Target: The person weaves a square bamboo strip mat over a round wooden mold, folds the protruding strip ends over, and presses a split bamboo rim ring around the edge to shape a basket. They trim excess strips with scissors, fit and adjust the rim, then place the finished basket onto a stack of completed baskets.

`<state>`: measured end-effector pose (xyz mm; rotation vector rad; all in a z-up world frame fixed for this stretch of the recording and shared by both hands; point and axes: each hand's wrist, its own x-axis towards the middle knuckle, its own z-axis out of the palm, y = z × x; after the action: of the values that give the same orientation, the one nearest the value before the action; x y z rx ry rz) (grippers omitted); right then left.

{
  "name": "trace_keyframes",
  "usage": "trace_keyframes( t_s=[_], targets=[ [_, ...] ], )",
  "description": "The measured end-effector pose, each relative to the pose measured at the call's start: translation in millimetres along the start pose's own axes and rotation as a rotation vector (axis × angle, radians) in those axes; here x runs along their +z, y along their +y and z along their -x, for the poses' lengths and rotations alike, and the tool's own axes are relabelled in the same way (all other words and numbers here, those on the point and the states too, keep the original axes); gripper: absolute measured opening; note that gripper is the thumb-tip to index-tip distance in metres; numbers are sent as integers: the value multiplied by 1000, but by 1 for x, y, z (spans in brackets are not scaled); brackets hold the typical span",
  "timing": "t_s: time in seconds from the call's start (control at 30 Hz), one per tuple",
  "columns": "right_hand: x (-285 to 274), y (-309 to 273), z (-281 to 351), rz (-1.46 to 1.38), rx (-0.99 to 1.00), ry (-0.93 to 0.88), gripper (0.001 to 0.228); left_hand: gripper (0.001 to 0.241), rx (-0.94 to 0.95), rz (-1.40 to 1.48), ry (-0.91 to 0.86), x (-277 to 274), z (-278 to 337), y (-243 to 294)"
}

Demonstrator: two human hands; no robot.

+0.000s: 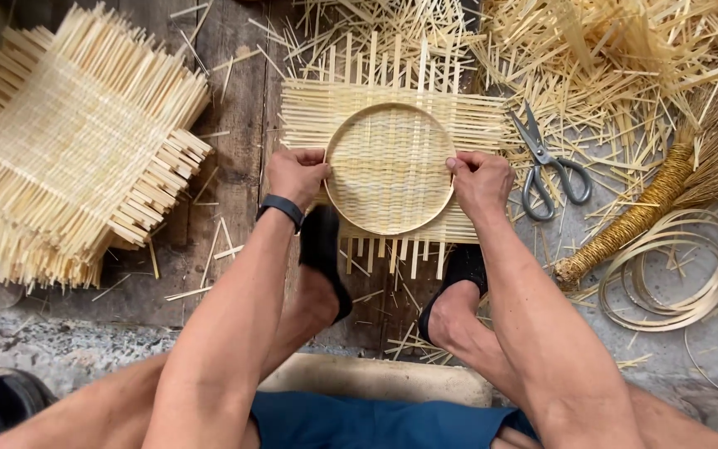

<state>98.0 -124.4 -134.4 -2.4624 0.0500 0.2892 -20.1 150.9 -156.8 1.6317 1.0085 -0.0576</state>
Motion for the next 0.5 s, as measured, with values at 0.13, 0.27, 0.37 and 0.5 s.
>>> trace_keyframes(
  t_s=[0.13, 0.27, 0.37, 0.5],
  targets=[
    [-3, 0, -1, -13, -46, -24, 16, 23, -93, 22, -41, -6, -5, 6],
    [-1, 4, -7, -42, -32, -34, 17, 27, -64, 52, -70, -4, -12, -5],
    [1, 6, -10, -79, 20, -52, 18, 26, -38, 15, -36, -4, -5, 1],
    [-13, -7, -5, -128, 54, -134, 20, 23, 21, -55, 36, -1, 2, 0]
  ],
)
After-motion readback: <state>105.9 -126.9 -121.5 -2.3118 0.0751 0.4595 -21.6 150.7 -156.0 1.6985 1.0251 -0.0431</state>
